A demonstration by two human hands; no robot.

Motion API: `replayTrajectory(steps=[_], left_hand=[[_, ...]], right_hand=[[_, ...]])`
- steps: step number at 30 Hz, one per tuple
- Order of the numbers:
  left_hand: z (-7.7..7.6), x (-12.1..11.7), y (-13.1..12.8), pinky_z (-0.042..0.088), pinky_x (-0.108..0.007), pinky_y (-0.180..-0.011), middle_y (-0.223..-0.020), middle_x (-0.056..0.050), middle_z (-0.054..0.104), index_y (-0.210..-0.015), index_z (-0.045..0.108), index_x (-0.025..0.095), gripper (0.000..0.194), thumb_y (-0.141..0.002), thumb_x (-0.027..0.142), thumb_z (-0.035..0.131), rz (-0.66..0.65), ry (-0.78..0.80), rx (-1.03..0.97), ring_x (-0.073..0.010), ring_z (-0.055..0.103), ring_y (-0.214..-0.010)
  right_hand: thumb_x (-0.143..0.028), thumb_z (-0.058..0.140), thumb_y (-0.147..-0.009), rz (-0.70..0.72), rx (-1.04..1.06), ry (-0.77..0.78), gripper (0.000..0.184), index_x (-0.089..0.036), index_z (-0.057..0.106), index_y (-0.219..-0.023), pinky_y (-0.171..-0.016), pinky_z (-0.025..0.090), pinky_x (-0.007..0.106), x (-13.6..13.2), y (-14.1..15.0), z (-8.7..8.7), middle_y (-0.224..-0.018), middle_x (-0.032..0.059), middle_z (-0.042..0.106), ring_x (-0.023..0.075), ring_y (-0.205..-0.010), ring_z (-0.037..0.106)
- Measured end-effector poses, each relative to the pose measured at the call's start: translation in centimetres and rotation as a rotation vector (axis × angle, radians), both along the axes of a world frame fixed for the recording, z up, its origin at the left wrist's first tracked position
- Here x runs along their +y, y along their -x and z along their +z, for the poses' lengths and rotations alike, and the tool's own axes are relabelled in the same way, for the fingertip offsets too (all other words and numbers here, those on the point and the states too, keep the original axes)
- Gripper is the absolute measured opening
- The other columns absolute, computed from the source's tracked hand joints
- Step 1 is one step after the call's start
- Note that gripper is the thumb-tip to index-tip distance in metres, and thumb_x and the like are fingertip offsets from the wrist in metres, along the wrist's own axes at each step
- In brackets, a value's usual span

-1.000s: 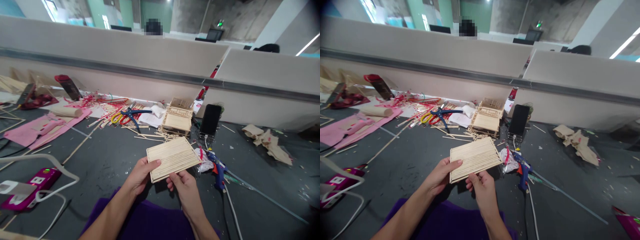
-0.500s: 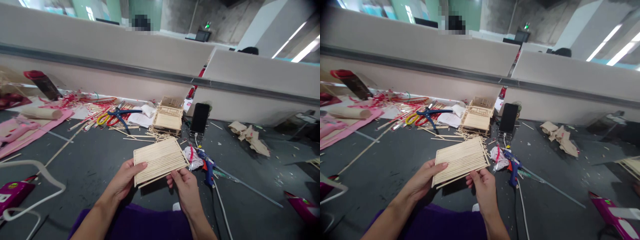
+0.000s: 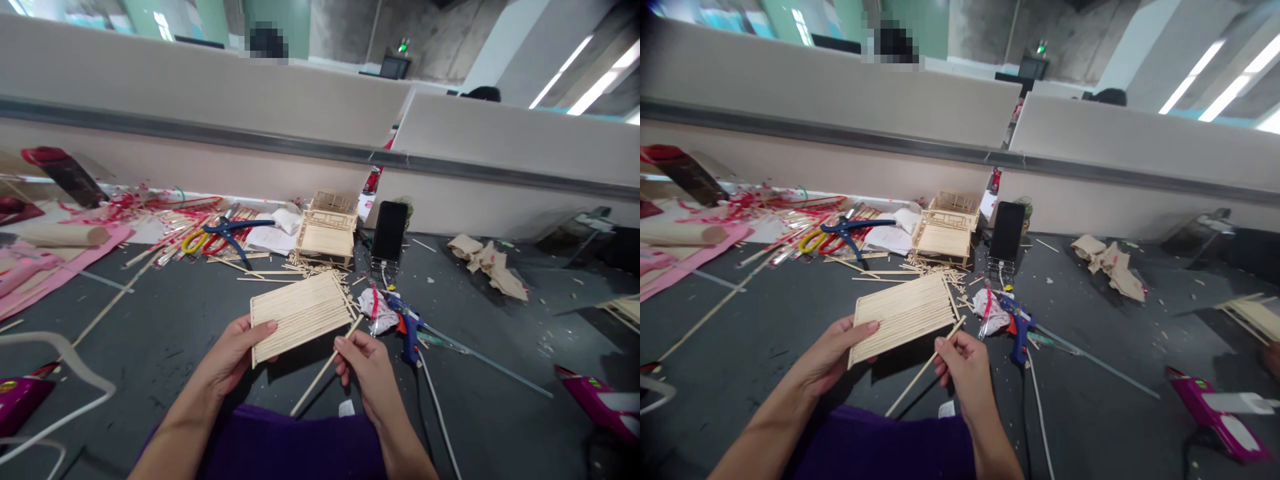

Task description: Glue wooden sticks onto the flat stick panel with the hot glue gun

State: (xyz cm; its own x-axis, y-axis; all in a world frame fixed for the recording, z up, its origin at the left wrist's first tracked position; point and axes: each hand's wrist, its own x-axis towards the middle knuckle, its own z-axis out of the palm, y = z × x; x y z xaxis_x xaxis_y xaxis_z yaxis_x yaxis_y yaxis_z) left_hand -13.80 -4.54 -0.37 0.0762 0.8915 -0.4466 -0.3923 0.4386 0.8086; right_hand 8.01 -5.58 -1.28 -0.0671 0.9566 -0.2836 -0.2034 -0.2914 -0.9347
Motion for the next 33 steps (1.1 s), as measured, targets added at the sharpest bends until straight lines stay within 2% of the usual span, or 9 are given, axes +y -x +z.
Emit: replayTrajectory(steps=[6, 12, 15, 18, 20, 22, 26, 33], left_hand=[[-0.2, 0.0, -0.1, 0.05, -0.023, -0.046, -0.09, -0.014, 0.074, -0.111, 0.068, 0.01, 0.051, -0.065, 0.027, 0.08, -0.038, -0.017, -0.006, -0.0168, 0.065, -0.059], [-0.4, -0.1, -0.1, 0.051, -0.024, -0.047, -0.091, -0.014, 0.073, -0.111, 0.067, 0.009, 0.05, -0.066, 0.028, 0.079, -0.062, -0.042, 0.019, -0.017, 0.064, -0.06], [-0.4, 0.0, 0.2, 0.052, -0.024, -0.046, -0.088, -0.013, 0.073, -0.108, 0.068, 0.01, 0.046, -0.067, 0.025, 0.079, -0.043, -0.053, 0.024, -0.0154, 0.063, -0.058], [-0.4, 0.1, 0.8, 0.052, -0.023, -0.046, -0.087, -0.013, 0.073, -0.106, 0.068, 0.01, 0.043, -0.067, 0.023, 0.079, 0.007, -0.062, 0.034, -0.0143, 0.061, -0.057], [-0.4, 0.1, 1.0, 0.053, -0.023, -0.046, -0.088, -0.013, 0.073, -0.106, 0.068, 0.01, 0.043, -0.067, 0.023, 0.078, 0.02, -0.071, 0.037, -0.0142, 0.061, -0.058], [-0.4, 0.0, 0.9, 0.053, -0.022, -0.046, -0.089, -0.014, 0.073, -0.107, 0.068, 0.01, 0.043, -0.067, 0.023, 0.078, 0.009, -0.087, 0.034, -0.0139, 0.061, -0.058], [-0.4, -0.2, 0.5, 0.053, -0.022, -0.046, -0.09, -0.014, 0.072, -0.109, 0.067, 0.009, 0.044, -0.069, 0.026, 0.077, -0.032, -0.119, 0.027, -0.0136, 0.061, -0.058], [-0.3, -0.3, 0.2, 0.054, -0.023, -0.047, -0.094, -0.015, 0.072, -0.112, 0.064, 0.008, 0.049, -0.069, 0.026, 0.077, -0.05, -0.119, 0.038, -0.0139, 0.061, -0.059]], right_hand=[[-0.048, 0.074, -0.066, -0.081, 0.013, 0.037, 0.037, -0.015, 0.059, -0.062, -0.031, 0.035, 0.015, -0.2, -0.1, -0.1, -0.049, -0.0021, 0.057, 0.0072, -0.037, 0.048], [-0.044, 0.074, -0.068, -0.162, 0.025, -0.009, 0.034, -0.014, 0.06, -0.061, -0.032, 0.036, 0.015, -0.4, -0.1, -0.4, -0.048, -0.0021, 0.057, 0.0073, -0.038, 0.049], [-0.043, 0.075, -0.067, -0.261, 0.051, -0.035, 0.032, -0.015, 0.061, -0.062, -0.033, 0.038, 0.016, -0.4, -1.0, -0.4, -0.049, -0.0021, 0.057, 0.0072, -0.038, 0.049], [-0.04, 0.076, -0.065, -0.368, 0.085, -0.064, 0.029, -0.015, 0.064, -0.071, -0.038, 0.045, 0.018, -0.3, -2.1, 0.0, -0.06, 0.0006, 0.063, 0.0104, -0.049, 0.057], [-0.038, 0.078, -0.064, -0.362, 0.113, -0.07, 0.031, -0.016, 0.065, -0.082, -0.041, 0.049, 0.02, -0.3, -2.3, 0.3, -0.07, 0.002, 0.067, 0.0134, -0.057, 0.062], [-0.037, 0.078, -0.064, -0.308, 0.139, -0.062, 0.033, -0.016, 0.063, -0.086, -0.039, 0.049, 0.021, -0.2, -1.9, 0.6, -0.072, 0.0013, 0.066, 0.0136, -0.056, 0.062], [-0.038, 0.078, -0.065, -0.24, 0.176, -0.045, 0.031, -0.015, 0.061, -0.076, -0.034, 0.044, 0.018, 0.2, -0.7, 1.0, -0.063, -0.0013, 0.061, 0.01, -0.048, 0.056], [-0.036, 0.078, -0.063, -0.264, 0.187, -0.044, 0.031, -0.014, 0.06, -0.075, -0.032, 0.04, 0.016, 0.4, -0.2, 0.9, -0.06, -0.0023, 0.059, 0.008, -0.046, 0.053]])
